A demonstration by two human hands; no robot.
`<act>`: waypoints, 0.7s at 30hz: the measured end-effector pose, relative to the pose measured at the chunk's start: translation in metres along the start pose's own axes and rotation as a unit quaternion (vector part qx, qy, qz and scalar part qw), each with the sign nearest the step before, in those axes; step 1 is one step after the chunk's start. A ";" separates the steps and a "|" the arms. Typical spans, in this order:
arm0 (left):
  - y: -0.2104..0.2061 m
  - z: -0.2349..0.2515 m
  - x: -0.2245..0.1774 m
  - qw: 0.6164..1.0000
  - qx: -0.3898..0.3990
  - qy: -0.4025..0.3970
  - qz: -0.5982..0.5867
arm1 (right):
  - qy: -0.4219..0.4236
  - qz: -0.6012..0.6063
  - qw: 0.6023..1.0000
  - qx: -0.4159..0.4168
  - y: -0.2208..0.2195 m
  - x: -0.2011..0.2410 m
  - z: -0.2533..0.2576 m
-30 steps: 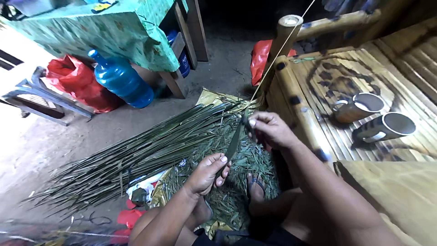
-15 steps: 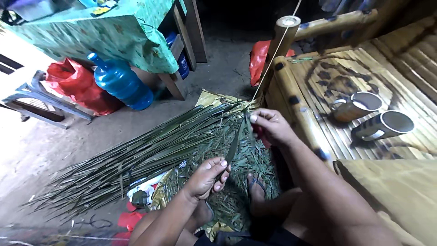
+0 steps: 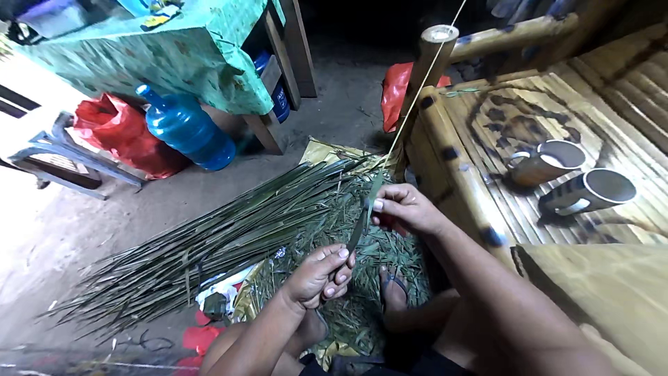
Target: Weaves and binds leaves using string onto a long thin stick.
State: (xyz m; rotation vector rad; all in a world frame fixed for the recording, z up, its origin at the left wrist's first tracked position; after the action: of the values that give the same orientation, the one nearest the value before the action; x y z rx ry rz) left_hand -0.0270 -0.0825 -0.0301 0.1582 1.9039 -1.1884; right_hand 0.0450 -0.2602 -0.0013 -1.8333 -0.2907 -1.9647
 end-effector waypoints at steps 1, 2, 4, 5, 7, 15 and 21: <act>-0.001 0.000 0.002 1.000 0.005 0.004 -0.002 | 0.015 -0.004 1.000 -0.019 0.007 0.003 0.001; -0.002 -0.001 0.003 1.000 0.007 0.006 -0.004 | 0.029 -0.007 0.999 -0.032 0.012 0.006 0.001; -0.002 0.000 0.003 1.000 0.008 0.004 -0.004 | 0.044 -0.006 0.997 -0.058 0.021 0.009 0.001; -0.001 0.000 0.002 1.000 0.009 0.004 -0.004 | 0.044 -0.004 0.996 -0.076 0.025 0.010 0.001; 0.000 0.001 0.002 1.000 0.002 0.004 0.008 | 0.027 0.010 0.992 -0.125 0.037 0.008 0.001; 0.013 0.008 -0.018 0.983 -0.126 -0.048 0.127 | -0.119 -0.018 0.991 0.053 -0.015 -0.010 -0.007; 0.011 0.008 -0.021 0.984 -0.116 -0.071 0.115 | -0.110 0.008 0.984 0.143 -0.042 -0.015 -0.009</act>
State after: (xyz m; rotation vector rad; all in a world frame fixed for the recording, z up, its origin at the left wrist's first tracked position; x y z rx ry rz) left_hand -0.0038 -0.0763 -0.0242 0.1583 1.8268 -0.7957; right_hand 0.0182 -0.2244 -0.0111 -1.8524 -0.5910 -1.6130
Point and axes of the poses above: each hand's wrist, its own z-axis towards the middle knuckle, its own y-axis out of the back of the hand, x = y × z, the point moved 7 cm from there along z, towards the middle knuckle, and after that the axes turned 6 degrees about -y, right-handed, at the moved point
